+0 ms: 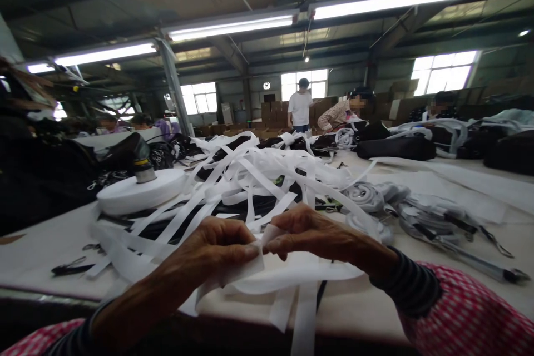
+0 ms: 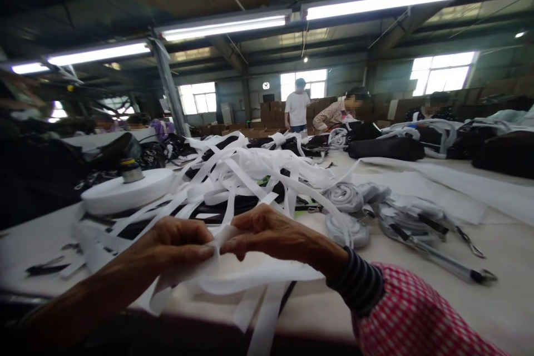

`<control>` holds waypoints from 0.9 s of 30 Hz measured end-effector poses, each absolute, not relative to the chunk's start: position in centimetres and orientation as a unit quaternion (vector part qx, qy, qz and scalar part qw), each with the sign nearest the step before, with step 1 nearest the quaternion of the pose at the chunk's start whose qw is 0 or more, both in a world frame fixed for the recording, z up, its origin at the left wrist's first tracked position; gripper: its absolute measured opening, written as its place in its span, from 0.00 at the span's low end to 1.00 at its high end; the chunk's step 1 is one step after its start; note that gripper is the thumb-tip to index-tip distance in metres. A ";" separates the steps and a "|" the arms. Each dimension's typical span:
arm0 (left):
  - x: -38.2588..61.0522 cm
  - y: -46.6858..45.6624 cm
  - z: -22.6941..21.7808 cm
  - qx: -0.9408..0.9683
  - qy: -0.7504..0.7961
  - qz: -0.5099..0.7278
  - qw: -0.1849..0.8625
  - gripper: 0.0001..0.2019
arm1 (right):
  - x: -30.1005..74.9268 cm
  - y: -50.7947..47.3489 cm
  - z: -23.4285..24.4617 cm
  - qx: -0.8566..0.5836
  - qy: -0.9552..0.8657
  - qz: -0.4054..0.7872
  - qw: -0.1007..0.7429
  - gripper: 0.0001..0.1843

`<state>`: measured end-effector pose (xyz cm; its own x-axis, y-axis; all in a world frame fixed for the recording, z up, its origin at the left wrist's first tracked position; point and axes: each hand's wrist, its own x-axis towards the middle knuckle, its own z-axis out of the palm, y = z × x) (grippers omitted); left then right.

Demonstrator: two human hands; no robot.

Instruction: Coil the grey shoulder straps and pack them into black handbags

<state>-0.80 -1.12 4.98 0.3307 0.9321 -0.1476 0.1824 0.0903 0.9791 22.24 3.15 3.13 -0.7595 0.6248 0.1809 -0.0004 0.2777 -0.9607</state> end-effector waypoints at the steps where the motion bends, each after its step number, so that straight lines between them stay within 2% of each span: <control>1: -0.9 -1.0 4.9 0.588 0.476 0.326 0.567 0.17 | 22.2 3.4 2.9 -0.200 -0.752 0.564 0.277 0.18; 6: -1.5 -0.6 4.5 0.598 0.462 0.295 0.585 0.15 | 21.8 4.0 2.8 -0.188 -0.787 0.542 0.226 0.15; 9: -2.1 -0.6 4.6 0.600 0.435 0.287 0.607 0.13 | 21.6 5.2 3.0 -0.184 -0.834 0.481 0.196 0.11; 12: -2.7 -0.8 4.8 0.610 0.421 0.303 0.599 0.13 | 21.4 8.3 3.3 -0.268 -0.871 0.321 0.258 0.14; 15: -2.5 -0.9 5.0 0.618 0.449 0.346 0.545 0.14 | 21.0 11.9 4.3 -0.413 -0.829 0.066 0.370 0.10; 17: -2.2 -0.8 5.2 0.619 0.470 0.388 0.495 0.15 | 20.7 13.0 5.3 -0.461 -0.788 -0.072 0.401 0.23; 18: -2.0 -0.6 5.2 0.621 0.474 0.409 0.472 0.15 | 20.5 12.9 5.7 -0.459 -0.781 -0.089 0.415 0.30; 20: -1.6 -0.3 5.1 0.622 0.472 0.448 0.437 0.15 | 20.1 11.3 6.1 -0.416 -0.799 0.019 0.434 0.30; 22: -1.3 0.0 4.8 0.622 0.460 0.474 0.420 0.14 | 19.8 8.4 5.5 -0.345 -0.801 0.245 0.423 0.25; 24: -0.9 0.0 4.4 0.628 0.447 0.479 0.419 0.12 | 19.7 5.4 4.2 -0.291 -0.746 0.443 0.404 0.23; 27: -0.1 -0.2 3.7 0.634 0.431 0.471 0.437 0.11 | 19.7 2.0 2.2 -0.244 -0.647 0.585 0.423 0.22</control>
